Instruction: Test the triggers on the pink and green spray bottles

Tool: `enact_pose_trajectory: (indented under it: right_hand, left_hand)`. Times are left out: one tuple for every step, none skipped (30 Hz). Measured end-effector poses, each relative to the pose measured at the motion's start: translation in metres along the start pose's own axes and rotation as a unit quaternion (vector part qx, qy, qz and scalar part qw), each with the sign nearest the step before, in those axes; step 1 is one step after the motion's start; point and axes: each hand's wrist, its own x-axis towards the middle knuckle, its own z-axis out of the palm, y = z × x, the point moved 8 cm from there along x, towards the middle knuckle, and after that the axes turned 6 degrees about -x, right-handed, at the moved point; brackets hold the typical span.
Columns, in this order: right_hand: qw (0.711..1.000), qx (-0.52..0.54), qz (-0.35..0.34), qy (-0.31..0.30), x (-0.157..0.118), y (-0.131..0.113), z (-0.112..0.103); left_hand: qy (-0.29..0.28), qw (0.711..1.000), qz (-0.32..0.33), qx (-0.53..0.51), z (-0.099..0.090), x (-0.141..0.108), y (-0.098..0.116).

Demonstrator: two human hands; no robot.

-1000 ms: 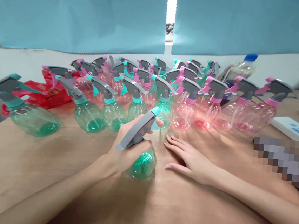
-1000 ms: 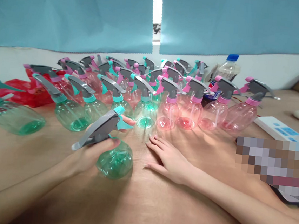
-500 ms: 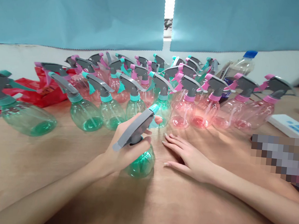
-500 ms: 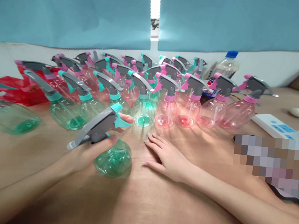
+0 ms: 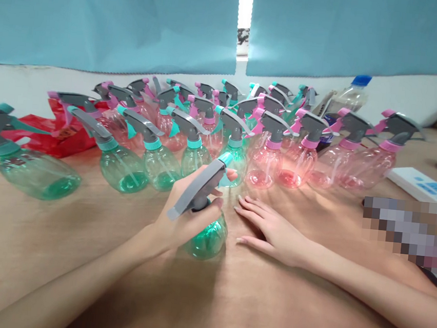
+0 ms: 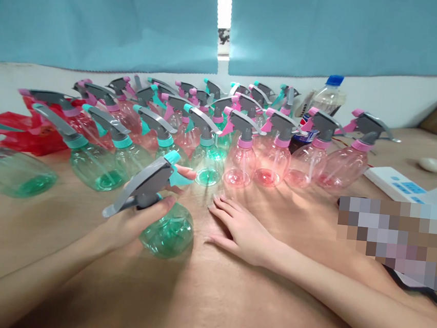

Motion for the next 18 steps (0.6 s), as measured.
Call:
enact_pose_trajectory:
  right_hand:
    - [1.000,0.000,0.000,-0.002,0.0001,-0.0001,0.0002]
    - [1.000,-0.001,0.000,-0.004,0.0002,-0.0001,0.0005]
    - [1.000,-0.001,0.001,-0.005,0.0003,0.0000,0.0008]
    - [1.000,0.000,0.001,-0.005,0.0004,0.0001,0.0008]
    - [1.000,0.002,0.002,-0.004,0.0005,0.0003,0.0007]
    - [1.000,0.004,0.002,-0.003,0.0005,0.0005,0.0005]
    - [1.000,0.005,0.003,-0.002,0.0005,0.0007,0.0005]
    - [1.000,0.006,0.004,-0.003,0.0005,0.0010,0.0007]
    - [1.000,0.005,0.005,-0.006,0.0005,0.0012,0.0010]
    - [1.000,0.005,0.006,-0.008,0.0005,0.0014,0.0013]
    - [1.000,0.004,0.006,-0.009,0.0005,0.0014,0.0015]
    - [1.000,0.004,0.006,-0.009,0.0005,0.0013,0.0014]
    - [1.000,0.004,0.005,-0.009,0.0005,0.0011,0.0013]
    - [1.000,0.003,0.004,-0.008,0.0005,0.0009,0.0011]
    - [1.000,0.001,0.004,-0.008,0.0005,0.0007,0.0011]
    - [1.000,-0.001,0.004,-0.009,0.0005,0.0006,0.0012]
    - [1.000,-0.003,0.004,-0.010,0.0005,0.0005,0.0013]
    - [1.000,-0.004,0.004,-0.011,0.0005,0.0005,0.0013]
  left_hand:
    - [0.000,1.000,-0.001,0.000,0.0002,0.0002,0.0000]
    - [-0.001,1.000,-0.001,0.000,0.0004,0.0002,-0.0002]
    - [-0.003,1.000,-0.004,0.000,0.0007,0.0002,-0.0008]
    - [-0.004,1.000,-0.007,-0.001,0.0010,0.0001,-0.0017]
    - [-0.004,1.000,-0.011,-0.001,0.0011,0.0000,-0.0026]
    - [-0.003,1.000,-0.014,-0.001,0.0011,-0.0001,-0.0031]
    - [0.000,1.000,-0.015,0.001,0.0008,-0.0001,-0.0032]
    - [0.003,1.000,-0.014,0.005,0.0004,0.0000,-0.0030]
    - [0.007,1.000,-0.013,0.011,-0.0001,0.0001,-0.0026]
    - [0.010,1.000,-0.012,0.018,-0.0006,0.0003,-0.0023]
    - [0.012,1.000,-0.012,0.022,-0.0010,0.0006,-0.0021]
    - [0.013,1.000,-0.012,0.024,-0.0012,0.0009,-0.0023]
    - [0.012,1.000,-0.012,0.022,-0.0013,0.0012,-0.0026]
    - [0.009,1.000,-0.012,0.019,-0.0011,0.0015,-0.0031]
    - [0.006,1.000,-0.014,0.015,-0.0007,0.0018,-0.0038]
    - [0.004,1.000,-0.017,0.013,-0.0006,0.0020,-0.0046]
    - [0.004,1.000,-0.019,0.013,-0.0006,0.0022,-0.0050]
    - [0.004,1.000,-0.021,0.015,-0.0007,0.0023,-0.0050]
